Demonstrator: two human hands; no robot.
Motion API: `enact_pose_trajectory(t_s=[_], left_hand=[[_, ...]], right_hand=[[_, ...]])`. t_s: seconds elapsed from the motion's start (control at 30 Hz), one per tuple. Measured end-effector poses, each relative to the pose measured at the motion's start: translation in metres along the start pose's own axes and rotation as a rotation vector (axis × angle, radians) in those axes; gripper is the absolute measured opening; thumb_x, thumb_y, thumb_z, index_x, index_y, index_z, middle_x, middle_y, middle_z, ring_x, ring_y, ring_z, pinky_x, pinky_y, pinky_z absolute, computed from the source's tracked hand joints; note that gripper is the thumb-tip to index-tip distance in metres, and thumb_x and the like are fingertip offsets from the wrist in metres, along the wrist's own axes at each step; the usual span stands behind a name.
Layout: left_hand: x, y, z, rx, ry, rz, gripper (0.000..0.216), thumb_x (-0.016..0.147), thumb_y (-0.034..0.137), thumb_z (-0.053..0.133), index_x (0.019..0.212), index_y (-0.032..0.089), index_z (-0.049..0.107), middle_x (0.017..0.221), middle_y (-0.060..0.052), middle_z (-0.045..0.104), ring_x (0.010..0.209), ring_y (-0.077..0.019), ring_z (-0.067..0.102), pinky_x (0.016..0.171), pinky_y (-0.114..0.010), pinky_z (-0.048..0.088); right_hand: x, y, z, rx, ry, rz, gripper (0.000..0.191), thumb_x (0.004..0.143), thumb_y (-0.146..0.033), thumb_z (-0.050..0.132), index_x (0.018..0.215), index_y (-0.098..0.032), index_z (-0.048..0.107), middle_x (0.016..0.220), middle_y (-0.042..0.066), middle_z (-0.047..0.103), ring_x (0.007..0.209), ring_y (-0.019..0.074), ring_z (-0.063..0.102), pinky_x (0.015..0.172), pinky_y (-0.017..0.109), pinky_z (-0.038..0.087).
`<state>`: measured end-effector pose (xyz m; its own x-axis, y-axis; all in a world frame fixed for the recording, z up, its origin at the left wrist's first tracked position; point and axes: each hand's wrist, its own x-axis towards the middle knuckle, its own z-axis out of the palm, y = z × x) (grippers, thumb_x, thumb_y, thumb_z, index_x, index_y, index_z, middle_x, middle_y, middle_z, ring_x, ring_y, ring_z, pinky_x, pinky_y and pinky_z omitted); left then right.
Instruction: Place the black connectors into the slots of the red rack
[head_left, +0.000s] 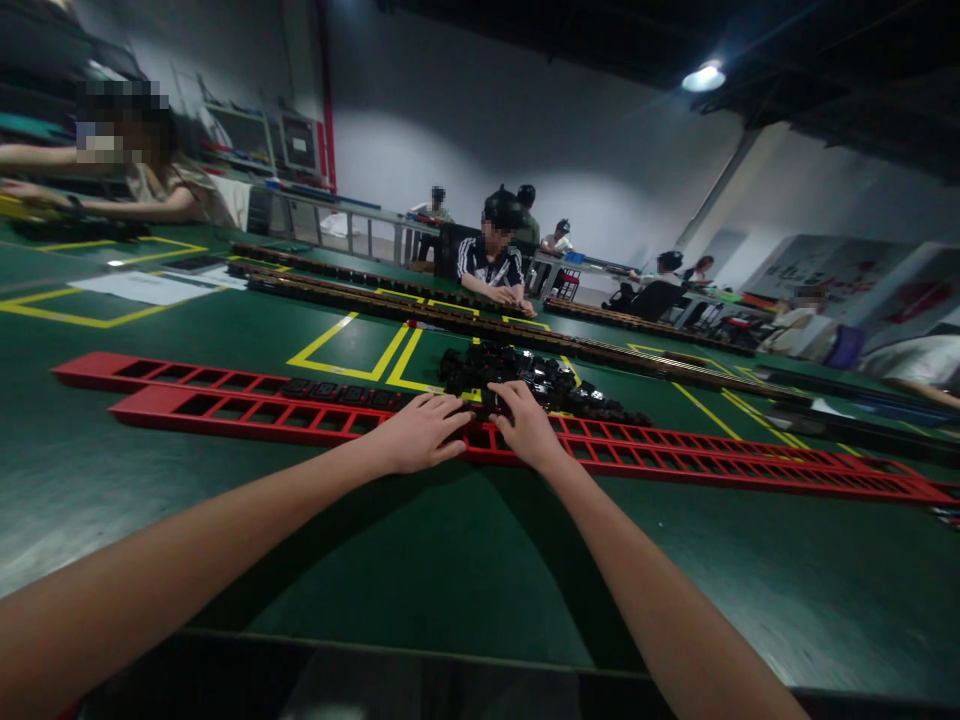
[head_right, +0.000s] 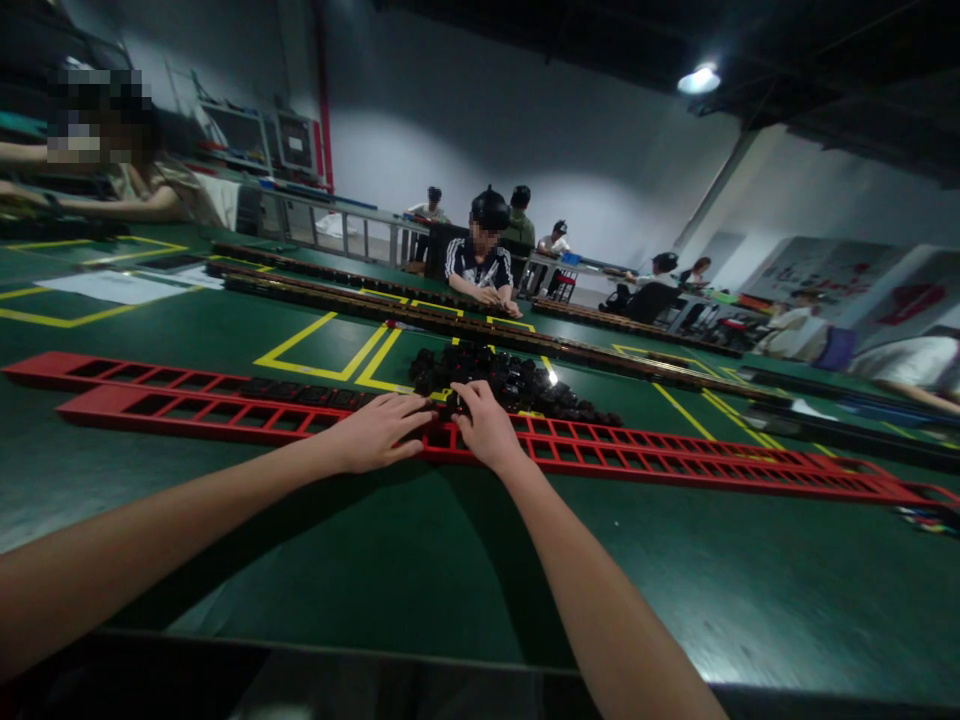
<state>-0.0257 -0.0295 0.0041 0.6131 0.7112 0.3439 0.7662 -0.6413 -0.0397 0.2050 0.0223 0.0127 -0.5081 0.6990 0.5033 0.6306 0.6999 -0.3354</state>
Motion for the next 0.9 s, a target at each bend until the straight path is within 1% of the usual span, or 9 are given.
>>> enact_pose_trajectory(t_s=[0.07,0.13,0.27,0.37,0.47,0.57,0.7,0.9], left_hand=[[0.0000,0.0002,-0.0003,0.005,-0.002,-0.006,0.050,0.102,0.047,0.042,0.141,0.018,0.051,0.148,-0.017,0.049,0.137,-0.0332,0.045,0.112,-0.048,0.034],[-0.0001,0.0005,-0.0012,0.011,-0.005,-0.007,0.050,0.102,0.047,0.043,0.141,0.018,0.051,0.148,-0.017,0.048,0.137,-0.0336,0.045,0.112,-0.049,0.034],[0.0000,0.0008,-0.0024,0.026,-0.018,0.007,0.049,0.102,0.046,0.042,0.141,0.018,0.052,0.149,-0.017,0.047,0.136,-0.0335,0.045,0.112,-0.048,0.034],[0.0002,0.0006,-0.0020,0.031,-0.027,-0.001,0.050,0.102,0.047,0.042,0.142,0.018,0.050,0.150,-0.017,0.046,0.138,-0.0336,0.044,0.113,-0.048,0.033],[0.0003,0.0005,-0.0025,0.027,-0.030,-0.002,0.051,0.102,0.047,0.042,0.142,0.018,0.050,0.148,-0.017,0.047,0.136,-0.0337,0.045,0.112,-0.048,0.034],[0.0002,0.0006,-0.0038,0.032,-0.036,0.005,0.051,0.102,0.047,0.041,0.142,0.017,0.050,0.146,-0.017,0.049,0.134,-0.0337,0.047,0.111,-0.047,0.036],[0.0001,0.0002,-0.0035,0.025,-0.040,0.000,0.052,0.102,0.047,0.042,0.143,0.016,0.049,0.147,-0.017,0.048,0.135,-0.0337,0.045,0.112,-0.047,0.034],[0.0000,0.0016,-0.0039,0.024,-0.031,-0.003,0.050,0.102,0.046,0.044,0.141,0.016,0.051,0.148,-0.017,0.048,0.136,-0.0340,0.045,0.112,-0.048,0.034]], right_hand=[[-0.0001,0.0002,0.0000,0.007,0.005,-0.028,0.052,0.085,-0.006,0.048,0.134,-0.022,0.055,0.131,0.010,0.050,0.123,0.0212,0.053,0.107,0.038,0.044],[-0.0001,0.0002,0.0003,0.003,0.001,-0.043,0.054,0.081,-0.003,0.045,0.130,-0.022,0.058,0.134,0.011,0.048,0.125,0.0211,0.052,0.109,0.038,0.043],[-0.0002,-0.0005,0.0004,-0.025,0.007,-0.064,0.041,0.083,-0.011,0.055,0.122,-0.021,0.061,0.133,0.012,0.049,0.127,0.0239,0.048,0.111,0.042,0.041],[-0.0003,-0.0014,-0.0008,-0.033,0.010,-0.088,0.036,0.085,-0.012,0.055,0.119,-0.021,0.062,0.128,0.011,0.052,0.125,0.0236,0.049,0.110,0.042,0.042],[-0.0003,-0.0017,-0.0012,0.001,-0.011,-0.093,0.043,0.084,-0.008,0.052,0.125,-0.021,0.058,0.127,0.010,0.056,0.123,0.0221,0.052,0.109,0.041,0.042],[-0.0004,-0.0012,-0.0002,0.033,-0.027,-0.085,0.049,0.084,-0.009,0.053,0.131,-0.021,0.054,0.127,0.009,0.059,0.123,0.0218,0.053,0.109,0.041,0.042],[-0.0005,-0.0010,0.0008,0.073,-0.017,-0.111,0.047,0.084,-0.010,0.055,0.130,-0.019,0.054,0.127,0.010,0.060,0.121,0.0212,0.055,0.109,0.039,0.043],[-0.0005,0.0004,0.0018,0.093,-0.016,-0.120,0.043,0.082,-0.009,0.056,0.125,-0.017,0.058,0.122,0.011,0.062,0.115,0.0218,0.059,0.102,0.039,0.048]])
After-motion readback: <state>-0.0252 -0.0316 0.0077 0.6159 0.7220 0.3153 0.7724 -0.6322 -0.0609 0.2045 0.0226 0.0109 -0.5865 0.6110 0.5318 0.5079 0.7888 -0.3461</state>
